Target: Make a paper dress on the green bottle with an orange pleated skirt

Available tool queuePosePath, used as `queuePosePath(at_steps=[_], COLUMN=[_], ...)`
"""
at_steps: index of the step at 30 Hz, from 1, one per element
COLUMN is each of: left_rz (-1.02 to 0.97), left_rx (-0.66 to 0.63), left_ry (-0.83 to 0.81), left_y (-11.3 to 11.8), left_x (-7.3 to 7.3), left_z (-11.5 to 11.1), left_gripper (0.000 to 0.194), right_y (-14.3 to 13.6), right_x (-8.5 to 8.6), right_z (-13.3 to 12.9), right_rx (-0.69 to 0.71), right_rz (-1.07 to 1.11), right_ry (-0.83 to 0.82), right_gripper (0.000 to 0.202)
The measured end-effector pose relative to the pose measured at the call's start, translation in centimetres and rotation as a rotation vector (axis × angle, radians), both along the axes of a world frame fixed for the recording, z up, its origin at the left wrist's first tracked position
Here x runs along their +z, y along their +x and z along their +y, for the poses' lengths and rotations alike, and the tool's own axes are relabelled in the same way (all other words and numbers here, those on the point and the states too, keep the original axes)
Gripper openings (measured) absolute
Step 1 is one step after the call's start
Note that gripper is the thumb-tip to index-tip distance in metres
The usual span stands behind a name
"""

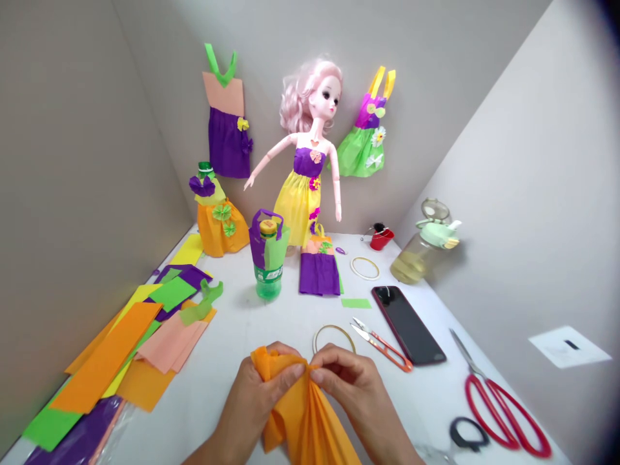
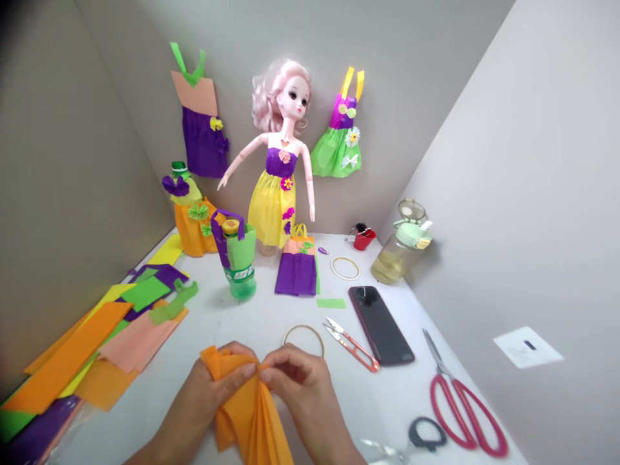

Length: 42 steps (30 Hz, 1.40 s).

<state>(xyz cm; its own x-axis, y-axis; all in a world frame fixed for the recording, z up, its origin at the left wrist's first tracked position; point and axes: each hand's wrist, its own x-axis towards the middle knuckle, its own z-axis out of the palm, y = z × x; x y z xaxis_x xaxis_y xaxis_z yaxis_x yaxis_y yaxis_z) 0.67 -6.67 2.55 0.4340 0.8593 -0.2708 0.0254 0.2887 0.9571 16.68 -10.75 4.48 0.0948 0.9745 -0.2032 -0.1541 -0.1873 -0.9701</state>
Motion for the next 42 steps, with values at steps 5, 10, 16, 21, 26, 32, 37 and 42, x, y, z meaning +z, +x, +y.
queuePosePath(at_steps=[5,10,16,21,26,32,37,42], left_rz=[-0.022,-0.024,-0.042,-0.012,0.055,0.003,0.027,-0.074], left_rx=[0.023,0.034,0.044,-0.009,-0.015,-0.068,-0.057,-0.067], left_ry=[-0.026,-0.043,-0.047,0.002,0.048,0.041,0.051,-0.045], left_y=[0.3,0.4,0.5,0.4,0.2,0.0,-0.1,-0.5], left_x=[0.1,0.0,0.0,-0.2,-0.5,0.1,0.7,0.8], left_z=[0.0,-0.1,0.0,0.1,0.0,-0.2,0.1,0.4], left_gripper=[0.03,0.033,0.032,0.032,0.034,0.034,0.036,0.038], right_y=[-0.2,-0.4,-0.4,-0.3,-0.1,0.1,0.1,0.4], right_x=[0.0,-0.1,-0.3,-0.2,-0.1,-0.6,-0.5,-0.4], right_z=[0.0,0.0,0.1,0.1,0.0,-0.1,-0.2,-0.3], right_rx=[-0.015,-0.033,-0.029,-0.005,0.011,-0.01,0.005,-0.002], right_rz=[0.042,0.092,0.146,0.112,-0.019,-0.003,0.018,0.033], right_ry=[-0.029,-0.029,-0.05,-0.058,0.02,0.032,0.044,0.053], right_gripper=[0.027,0.025,0.027,0.029,0.026,0.026,0.026,0.025])
